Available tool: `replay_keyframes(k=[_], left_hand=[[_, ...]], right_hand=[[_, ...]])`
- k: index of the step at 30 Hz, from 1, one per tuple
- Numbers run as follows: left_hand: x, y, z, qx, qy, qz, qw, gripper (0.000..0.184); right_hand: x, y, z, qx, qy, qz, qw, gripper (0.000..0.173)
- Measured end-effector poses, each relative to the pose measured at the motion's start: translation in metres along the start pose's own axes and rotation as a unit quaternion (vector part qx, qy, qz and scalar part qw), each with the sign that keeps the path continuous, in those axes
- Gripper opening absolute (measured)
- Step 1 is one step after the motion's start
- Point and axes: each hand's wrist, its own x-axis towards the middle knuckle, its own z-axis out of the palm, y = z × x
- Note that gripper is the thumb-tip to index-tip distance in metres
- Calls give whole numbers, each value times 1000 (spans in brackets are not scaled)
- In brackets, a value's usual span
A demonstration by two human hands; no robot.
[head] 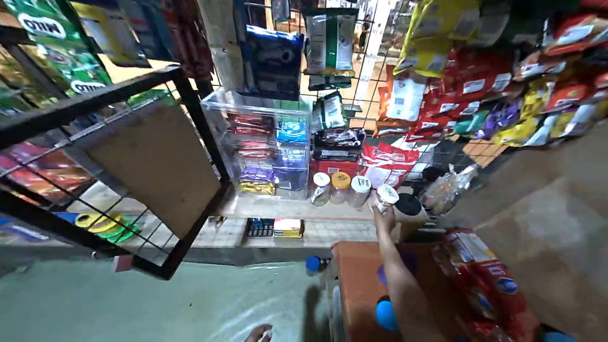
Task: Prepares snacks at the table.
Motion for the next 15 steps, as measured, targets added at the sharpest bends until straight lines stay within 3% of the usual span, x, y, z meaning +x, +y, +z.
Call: replay_keyframes(k=[2, 4, 6, 9, 11, 13, 15], left_hand=[[16, 37, -4, 10, 74, 156, 985, 34], [29, 88, 1, 3, 151, 321, 935, 36], [34, 142, 12, -12, 142, 463, 875, 45], [34, 198, 42, 46, -32, 626, 778, 62], [35, 212, 75, 60, -196, 675, 709, 65], [29, 216, 112, 45, -314, 661, 680, 62], [22, 217, 144, 63, -371, 617, 691, 49]], right_hand=[[-45, 0, -32, 80, -38, -37, 995, 54], [-109, 4, -79, 113, -176, -63, 976, 44], [-167, 16, -126, 116, -345, -64, 929, 33], [-232, 43, -173, 122, -557, -10, 822, 30], [-263, 82, -190, 194, -592, 30, 782, 29], [-294, 107, -207, 256, -544, 66, 796, 49], [-309, 106, -225, 217, -490, 112, 837, 67]])
